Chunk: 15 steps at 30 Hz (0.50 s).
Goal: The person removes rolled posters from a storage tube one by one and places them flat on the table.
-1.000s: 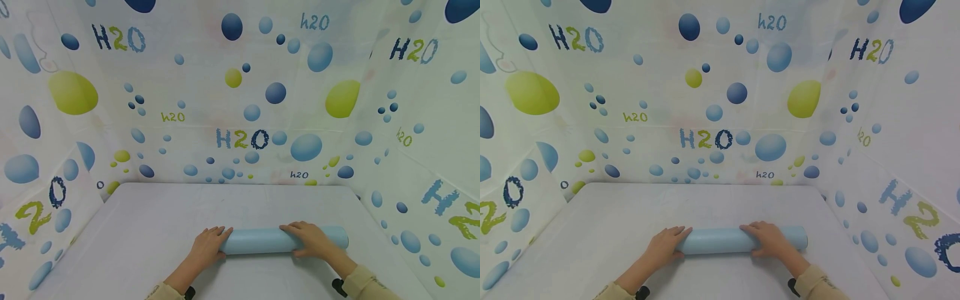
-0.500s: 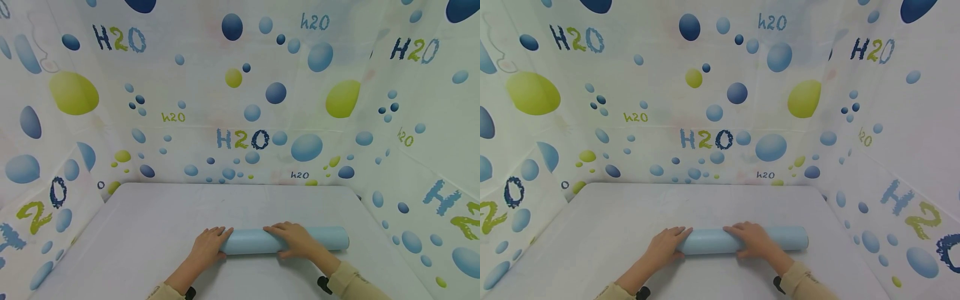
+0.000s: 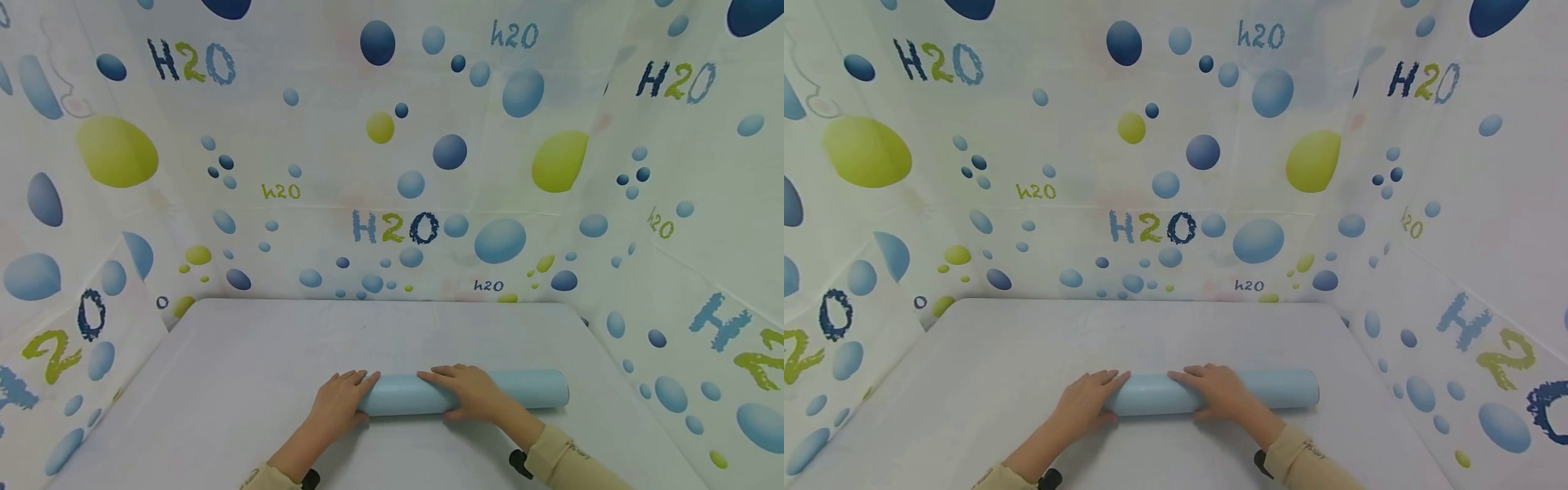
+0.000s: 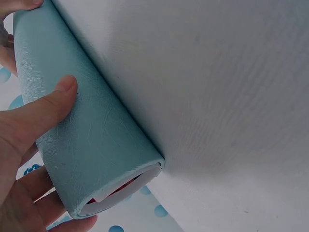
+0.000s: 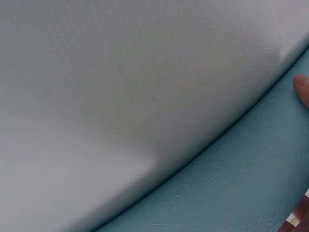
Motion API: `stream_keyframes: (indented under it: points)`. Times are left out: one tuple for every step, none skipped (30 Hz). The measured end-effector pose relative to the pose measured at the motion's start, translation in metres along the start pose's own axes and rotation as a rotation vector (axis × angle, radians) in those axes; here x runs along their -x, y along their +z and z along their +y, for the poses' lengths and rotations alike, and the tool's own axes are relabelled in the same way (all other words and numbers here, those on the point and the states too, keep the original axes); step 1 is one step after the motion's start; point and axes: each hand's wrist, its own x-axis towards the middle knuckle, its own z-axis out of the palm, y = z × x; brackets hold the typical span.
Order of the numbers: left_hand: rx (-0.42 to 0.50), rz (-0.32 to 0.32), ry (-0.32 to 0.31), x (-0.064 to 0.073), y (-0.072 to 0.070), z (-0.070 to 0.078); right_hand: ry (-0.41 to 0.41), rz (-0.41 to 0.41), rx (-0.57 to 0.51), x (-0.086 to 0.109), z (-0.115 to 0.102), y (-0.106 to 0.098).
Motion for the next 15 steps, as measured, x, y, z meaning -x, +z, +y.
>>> stream_keyframes:
  points:
    - [0.0, 0.001, 0.001, 0.0001, -0.0005, 0.0001, 0.002, -0.001, 0.003, 0.0001, -0.0001, 0.0]
    - [0.0, 0.002, 0.001, 0.0002, -0.0007, 0.0001, 0.001, -0.001, 0.007, 0.0002, 0.0001, 0.0001]
    - [-0.001, 0.002, 0.003, 0.0001, -0.001, 0.0001, 0.0, 0.0, 0.01, 0.0003, 0.0002, 0.0001]
    - [-0.003, 0.003, 0.004, 0.0001, -0.0013, 0.0002, -0.002, 0.003, 0.012, 0.0004, 0.0002, 0.0001]
    - [-0.003, 0.004, 0.005, 0.0002, -0.0014, 0.0002, -0.003, 0.004, 0.013, 0.0004, 0.0, 0.0]
    - [-0.001, 0.006, 0.006, 0.0004, -0.0015, 0.0002, -0.004, 0.006, 0.014, 0.0006, 0.0, 0.0001]
    - [0.002, 0.01, 0.008, 0.0005, -0.0013, 0.0002, -0.007, 0.009, 0.015, 0.0007, 0.0, 0.0001]
    - [0.006, 0.014, 0.009, 0.0008, -0.001, 0.0001, -0.01, 0.011, 0.019, 0.0008, 0.0001, 0.0002]
    - [0.012, 0.019, 0.012, 0.0011, -0.001, 0.0, -0.014, 0.016, 0.02, 0.0009, 0.0001, 0.0002]
    - [0.019, 0.023, 0.013, 0.0016, -0.0009, -0.0003, -0.017, 0.019, 0.022, 0.0011, -0.0001, 0.0002]
    - [0.025, 0.024, 0.01, 0.0022, -0.0006, -0.0007, -0.018, 0.022, 0.021, 0.0012, -0.0004, 0.0001]
    - [0.041, 0.028, 0.005, 0.0029, -0.0009, -0.001, -0.022, 0.026, 0.023, 0.0013, -0.0006, 0.0001]
    - [0.056, 0.026, -0.007, 0.0036, -0.001, -0.0018, -0.024, 0.028, 0.023, 0.0015, -0.0009, 0.0]
    - [0.075, 0.024, -0.029, 0.0042, -0.0016, -0.0028, -0.024, 0.029, 0.025, 0.0017, -0.0011, -0.0001]
    - [0.094, 0.021, -0.058, 0.0049, -0.0026, -0.0038, -0.026, 0.035, 0.022, 0.0018, -0.0015, -0.0005]
